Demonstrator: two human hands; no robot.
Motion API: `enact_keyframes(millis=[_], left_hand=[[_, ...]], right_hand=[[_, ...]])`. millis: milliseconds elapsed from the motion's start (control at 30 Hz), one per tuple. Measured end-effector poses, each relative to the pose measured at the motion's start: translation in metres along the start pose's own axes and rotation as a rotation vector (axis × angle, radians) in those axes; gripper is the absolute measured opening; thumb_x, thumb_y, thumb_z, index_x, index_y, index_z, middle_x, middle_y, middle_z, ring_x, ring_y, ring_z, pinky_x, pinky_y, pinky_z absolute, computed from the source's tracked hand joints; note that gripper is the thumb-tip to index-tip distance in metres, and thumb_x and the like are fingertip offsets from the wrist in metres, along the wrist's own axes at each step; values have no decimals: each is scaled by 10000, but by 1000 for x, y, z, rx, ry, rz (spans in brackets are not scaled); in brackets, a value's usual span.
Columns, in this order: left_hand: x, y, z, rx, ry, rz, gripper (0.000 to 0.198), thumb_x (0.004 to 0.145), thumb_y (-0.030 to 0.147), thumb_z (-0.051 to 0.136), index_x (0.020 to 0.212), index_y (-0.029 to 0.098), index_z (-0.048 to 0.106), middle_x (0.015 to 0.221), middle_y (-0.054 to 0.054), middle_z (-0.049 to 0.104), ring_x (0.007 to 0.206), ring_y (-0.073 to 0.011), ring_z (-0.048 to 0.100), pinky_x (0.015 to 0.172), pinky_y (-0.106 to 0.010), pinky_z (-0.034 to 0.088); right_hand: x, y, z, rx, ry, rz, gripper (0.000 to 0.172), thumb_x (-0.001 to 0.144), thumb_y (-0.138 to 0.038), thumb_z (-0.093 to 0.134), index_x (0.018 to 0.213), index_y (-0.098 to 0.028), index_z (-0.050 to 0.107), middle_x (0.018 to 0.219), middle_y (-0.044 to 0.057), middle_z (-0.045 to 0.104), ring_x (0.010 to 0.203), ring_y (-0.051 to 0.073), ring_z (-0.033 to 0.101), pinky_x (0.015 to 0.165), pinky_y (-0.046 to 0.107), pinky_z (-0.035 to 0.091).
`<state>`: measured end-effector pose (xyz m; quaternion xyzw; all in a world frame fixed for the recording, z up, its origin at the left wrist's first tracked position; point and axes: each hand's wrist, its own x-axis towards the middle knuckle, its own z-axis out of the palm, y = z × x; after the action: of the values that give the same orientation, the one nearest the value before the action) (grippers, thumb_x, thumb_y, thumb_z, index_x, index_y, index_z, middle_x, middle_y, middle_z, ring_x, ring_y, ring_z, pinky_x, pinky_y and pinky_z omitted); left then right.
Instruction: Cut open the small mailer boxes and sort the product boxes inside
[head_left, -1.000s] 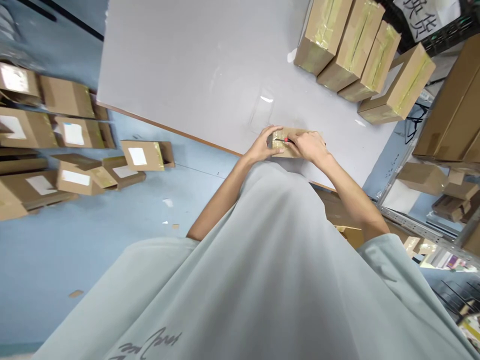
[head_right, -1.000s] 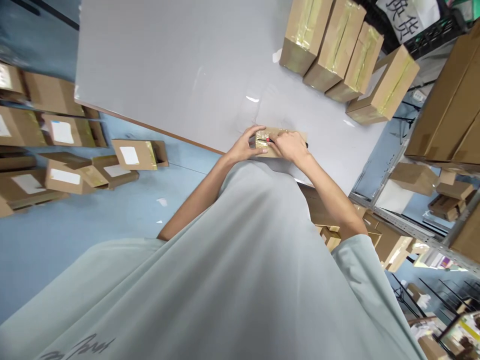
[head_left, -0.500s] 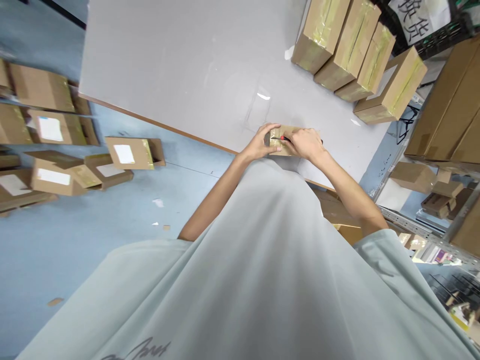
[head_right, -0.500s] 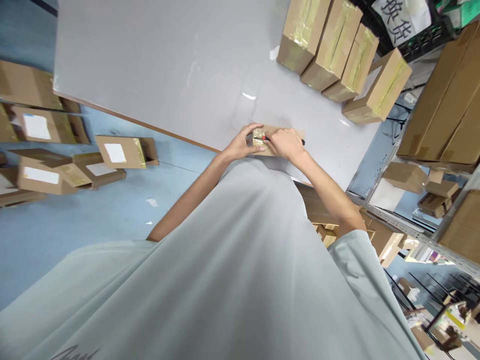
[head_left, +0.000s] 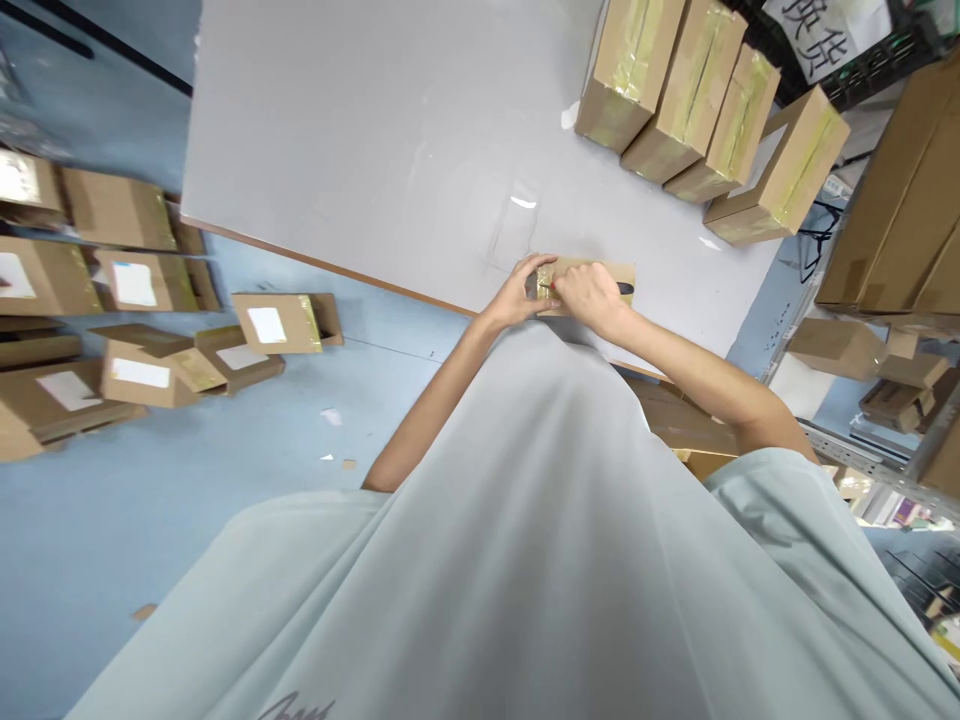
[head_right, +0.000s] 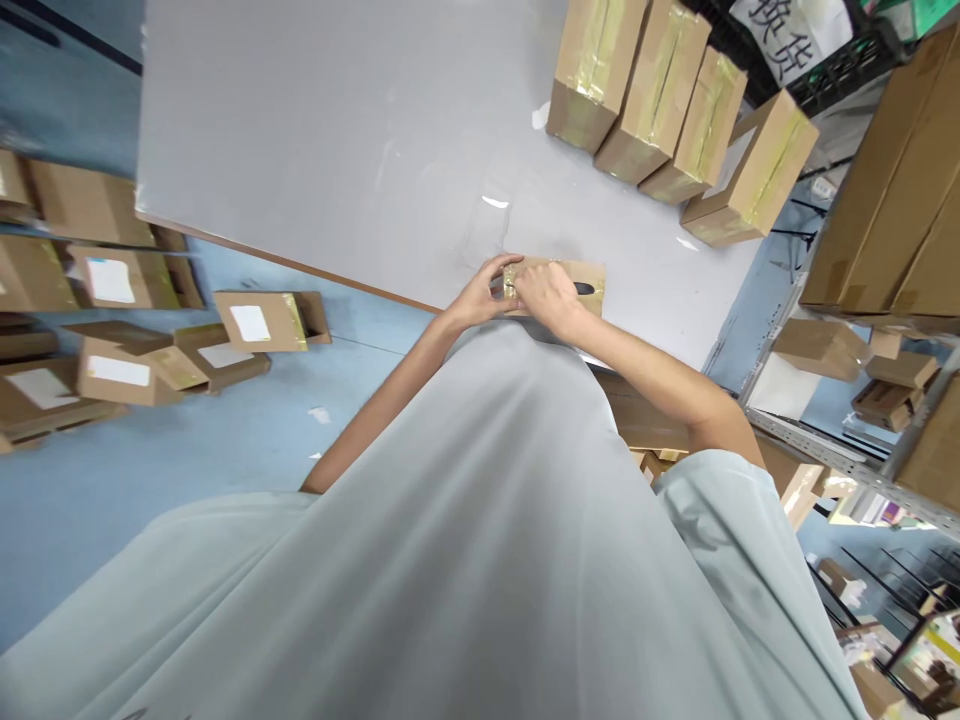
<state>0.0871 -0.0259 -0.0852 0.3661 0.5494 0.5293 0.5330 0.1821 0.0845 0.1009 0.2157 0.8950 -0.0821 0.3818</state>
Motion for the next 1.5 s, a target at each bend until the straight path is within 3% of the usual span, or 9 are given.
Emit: enact_keyframes(millis=[133, 367, 500, 800, 1000, 1100, 1233, 1367, 1500], left_hand=[[-1, -1, -1, 20, -13, -7, 1025, 700, 739, 994, 1561, 303, 649, 1662, -148, 568, 1573, -387, 544, 1280, -523, 524], [0, -1, 0, -20, -19, -62, 1036, 668, 685, 1026, 1554, 298, 652, 1690, -156, 528, 1570, -387, 530, 1275, -514, 529], [0, -4, 0, -39, -24, -85, 1063, 660, 695, 1022, 1561, 286, 634, 1697, -170, 505, 1562, -388, 540, 1240, -507, 569], [-1, 6, -1, -56, -45, -143, 1079, 637, 709, 1022, 1532, 266, 615, 1669, -194, 542, 1507, -397, 610, 1180, -538, 623], [-5, 15, -41, 23, -35, -185, 1018, 655, 607, 1013, 1527, 267, 613, 1525, -157, 672, 1410, -374, 683, 1168, -523, 627], [-2, 19, -55, 151, 104, -163, 821, 766, 596, 954, 1450, 266, 641, 1412, -125, 713, 1351, -333, 696, 1208, -500, 593], [-2, 25, -45, 412, 405, -103, 638, 891, 616, 876, 1359, 262, 624, 1411, -124, 685, 1419, -326, 639, 1307, -496, 486], [-5, 29, -32, 567, 447, -135, 671, 907, 670, 848, 1376, 273, 578, 1465, -142, 671, 1409, -358, 649, 1280, -530, 501], [-5, 25, -34, 565, 436, -120, 697, 905, 718, 830, 1372, 275, 564, 1459, -142, 664, 1413, -358, 645, 1261, -517, 509]], right_hand=[[-5, 22, 15, 18, -6, 46, 505, 1112, -71, 347, 1253, -85, 831, 1169, 265, 844, 1159, 394, 785, 945, 459, 531], [-49, 114, 59, 100, 52, 216, 517, 1155, -286, 369, 1177, -139, 865, 1039, 280, 830, 1070, 427, 761, 917, 523, 475], [-66, 132, 69, 77, 37, 276, 516, 1163, -303, 372, 1195, -132, 858, 1086, 297, 827, 1078, 425, 757, 914, 513, 451], [-67, 135, 56, 34, -9, 246, 391, 1175, -389, 545, 1270, -160, 847, 1207, 253, 848, 1113, 393, 785, 915, 452, 463], [-68, 108, 57, 146, 10, 160, 416, 1212, -418, 471, 1422, -235, 780, 1351, 174, 837, 1121, 340, 794, 841, 392, 455], [-57, 83, 57, 194, 23, 117, 433, 1221, -411, 437, 1467, -237, 748, 1356, 163, 838, 1122, 333, 799, 823, 384, 454], [-47, 59, 52, 216, -4, 131, 452, 1221, -374, 405, 1494, -222, 732, 1288, 189, 851, 1106, 341, 806, 816, 385, 455], [-52, 59, 51, 218, -52, 156, 457, 1211, -335, 385, 1451, -224, 758, 1294, 189, 847, 1125, 356, 799, 820, 396, 449], [-57, 62, 53, 216, -59, 195, 442, 1203, -329, 397, 1438, -226, 757, 1288, 184, 847, 1122, 350, 795, 819, 393, 433]])
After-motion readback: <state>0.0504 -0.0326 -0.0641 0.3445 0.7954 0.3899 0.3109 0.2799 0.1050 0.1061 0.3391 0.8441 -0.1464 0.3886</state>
